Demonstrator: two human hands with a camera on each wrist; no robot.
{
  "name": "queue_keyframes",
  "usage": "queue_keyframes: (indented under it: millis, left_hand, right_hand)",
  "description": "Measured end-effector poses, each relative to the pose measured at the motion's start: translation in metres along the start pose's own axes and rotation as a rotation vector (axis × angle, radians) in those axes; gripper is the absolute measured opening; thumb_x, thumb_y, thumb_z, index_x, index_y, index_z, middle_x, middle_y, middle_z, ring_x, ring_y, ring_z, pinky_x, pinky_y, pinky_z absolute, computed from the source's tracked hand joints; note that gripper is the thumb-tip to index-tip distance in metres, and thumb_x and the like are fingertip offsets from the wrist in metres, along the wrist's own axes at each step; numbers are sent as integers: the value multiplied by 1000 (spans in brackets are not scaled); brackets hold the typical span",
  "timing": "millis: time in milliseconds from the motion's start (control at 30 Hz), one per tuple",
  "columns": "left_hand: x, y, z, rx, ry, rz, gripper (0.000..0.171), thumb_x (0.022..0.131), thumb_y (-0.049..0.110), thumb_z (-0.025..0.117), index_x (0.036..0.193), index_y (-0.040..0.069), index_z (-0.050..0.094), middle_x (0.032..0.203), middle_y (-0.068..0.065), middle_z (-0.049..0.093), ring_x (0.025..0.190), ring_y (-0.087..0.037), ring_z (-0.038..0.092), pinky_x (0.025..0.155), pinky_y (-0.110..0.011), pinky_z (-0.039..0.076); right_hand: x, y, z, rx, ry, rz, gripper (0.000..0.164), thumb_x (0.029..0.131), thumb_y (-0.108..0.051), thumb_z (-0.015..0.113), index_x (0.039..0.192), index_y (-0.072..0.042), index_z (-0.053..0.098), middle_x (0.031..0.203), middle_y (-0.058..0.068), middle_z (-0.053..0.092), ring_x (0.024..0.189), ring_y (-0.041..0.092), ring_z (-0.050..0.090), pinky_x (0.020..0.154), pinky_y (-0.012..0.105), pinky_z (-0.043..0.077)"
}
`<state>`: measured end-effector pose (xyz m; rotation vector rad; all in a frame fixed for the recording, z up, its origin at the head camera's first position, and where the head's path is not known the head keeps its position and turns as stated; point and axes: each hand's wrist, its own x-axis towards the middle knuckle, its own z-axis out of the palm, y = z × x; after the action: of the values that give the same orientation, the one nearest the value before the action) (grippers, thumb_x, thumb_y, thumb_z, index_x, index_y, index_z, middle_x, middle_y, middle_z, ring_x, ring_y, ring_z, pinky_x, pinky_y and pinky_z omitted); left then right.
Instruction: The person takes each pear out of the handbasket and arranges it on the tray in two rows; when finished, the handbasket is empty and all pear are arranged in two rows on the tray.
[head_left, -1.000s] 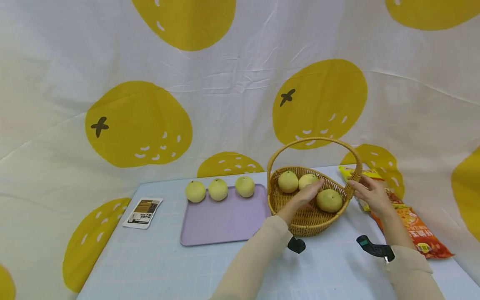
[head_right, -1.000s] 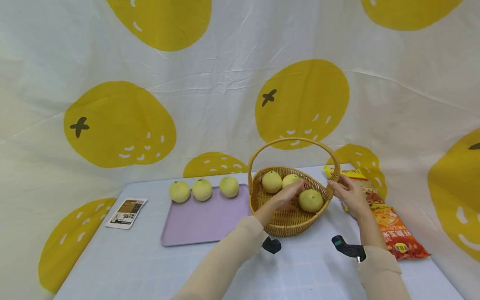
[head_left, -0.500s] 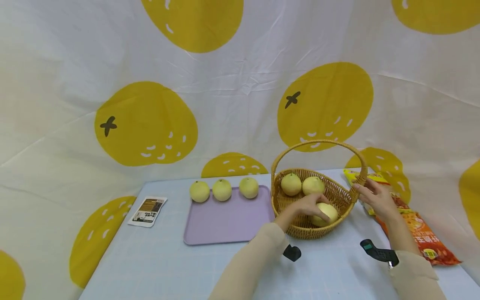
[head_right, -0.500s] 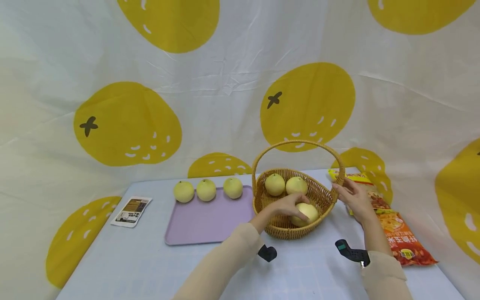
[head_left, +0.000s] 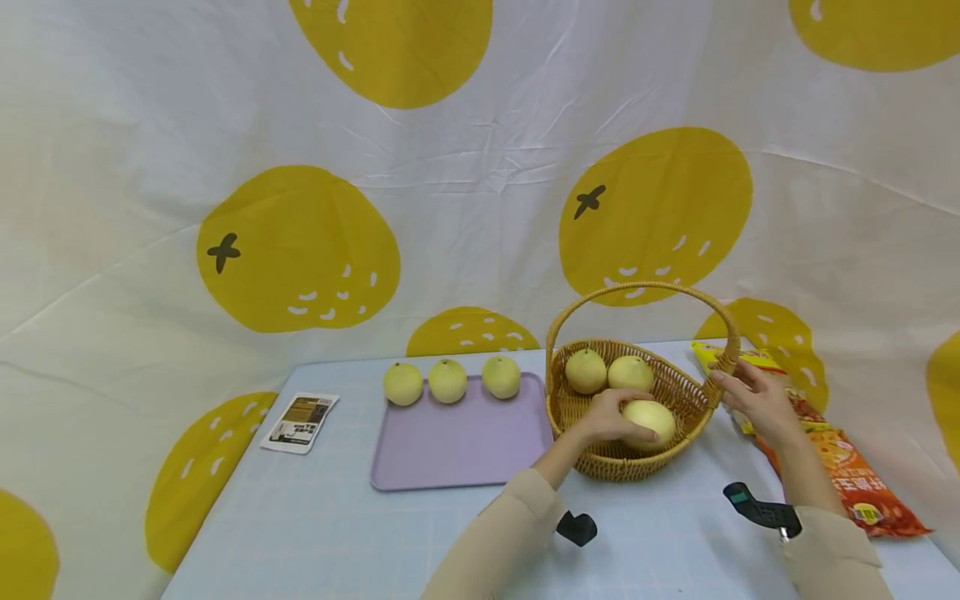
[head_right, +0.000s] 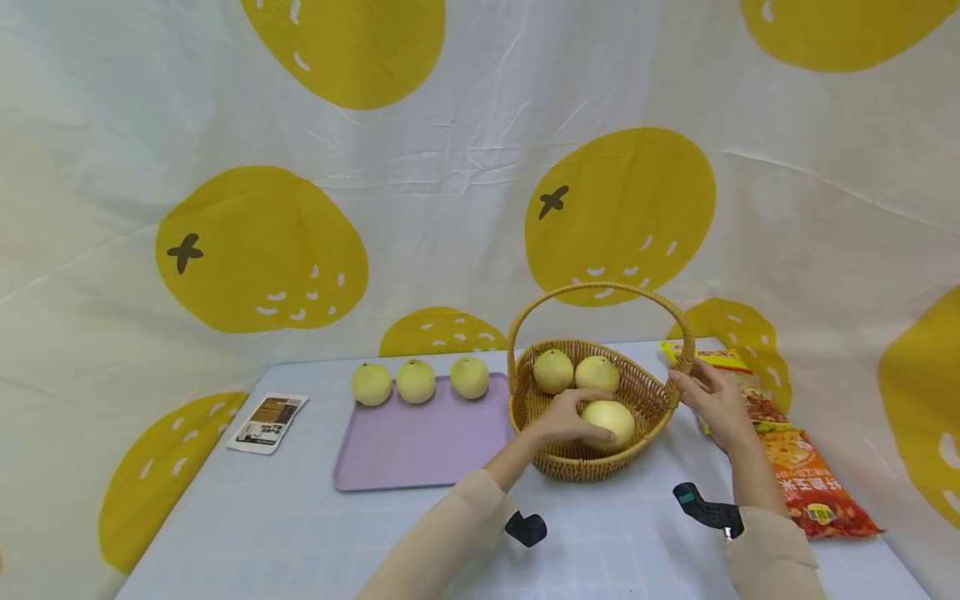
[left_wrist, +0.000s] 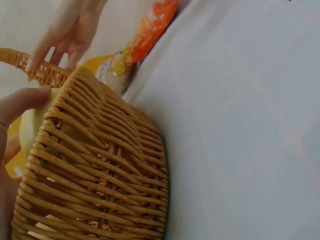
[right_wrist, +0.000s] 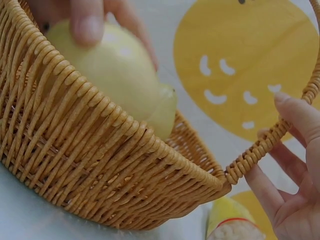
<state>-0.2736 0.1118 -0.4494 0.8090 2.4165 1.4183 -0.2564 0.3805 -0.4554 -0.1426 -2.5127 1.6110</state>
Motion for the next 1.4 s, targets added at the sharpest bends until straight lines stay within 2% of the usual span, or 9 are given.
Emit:
queue_keyframes:
  millis: [167, 300, 433, 600, 833, 933, 1133, 1300, 1400]
  left_hand:
    - [-23, 4, -17, -226, 106, -13, 61, 69, 22, 83, 125, 15, 57, 115, 7, 58, 97, -5, 52, 76, -21, 47]
    - [-44, 7, -34, -383, 187, -13, 57, 70, 20, 81, 121, 16, 55, 110, 7, 56, 92, -8, 54, 74, -24, 50]
    - [-62, 3, -48, -489, 226, 20, 54, 73, 14, 78, 122, 11, 56, 110, 1, 60, 93, -11, 57, 78, -27, 51]
    - [-82, -6, -63, -537, 256, 43, 52, 73, 14, 76, 121, 8, 56, 111, -4, 60, 96, -17, 57, 82, -32, 50]
    - [-111, -25, -91, -594, 315, 6, 62, 76, 12, 72, 131, 2, 46, 123, -15, 53, 104, -23, 56, 89, -39, 49]
    - [-127, -39, -105, -626, 320, -22, 67, 77, 9, 68, 137, 0, 40, 130, -21, 46, 107, -26, 54, 90, -40, 48]
    - [-167, -68, -135, -603, 432, -113, 60, 79, 9, 68, 132, -2, 44, 125, -24, 48, 101, -26, 57, 81, -37, 51]
    - [-198, -92, -155, -441, 558, -241, 63, 79, 19, 73, 131, 4, 42, 116, -25, 57, 96, -26, 59, 75, -34, 51]
    - [-213, -104, -162, -308, 638, -304, 64, 78, 24, 75, 131, 7, 47, 113, -22, 58, 93, -25, 58, 72, -30, 49]
  right_hand:
    - [-14, -21, 2, -6, -19, -51, 70, 94, -41, 53, 148, -6, 26, 118, -6, 47, 94, -5, 46, 72, 16, 51]
    - [-19, -30, 3, 7, -24, -65, 69, 95, -37, 53, 148, -2, 24, 114, -15, 44, 90, -9, 44, 70, 12, 49]
    - [-20, -29, 2, -7, -21, -57, 70, 95, -38, 52, 148, -3, 23, 120, -6, 44, 91, -9, 42, 70, 11, 48]
    - [-22, -28, 2, -24, -16, -37, 70, 95, -40, 52, 149, -5, 23, 127, 13, 41, 96, -3, 41, 69, 10, 47]
    - [-20, -30, 2, 5, -20, -68, 67, 96, -36, 52, 149, -6, 25, 119, -10, 43, 92, -7, 42, 70, 12, 48]
    - [-21, -30, 3, 2, -19, -67, 67, 96, -36, 52, 149, -6, 25, 120, -8, 44, 93, -7, 42, 70, 12, 48]
    - [-19, -30, 5, -8, -16, -68, 68, 95, -37, 53, 148, -5, 25, 120, -4, 44, 93, -6, 41, 69, 11, 48]
    - [-19, -29, 5, -24, -17, -57, 71, 95, -39, 53, 149, -4, 23, 125, 8, 43, 94, -7, 40, 69, 10, 48]
    - [-19, -27, 4, -26, -14, -51, 71, 95, -39, 53, 149, -4, 23, 124, 5, 44, 94, -7, 40, 69, 10, 48]
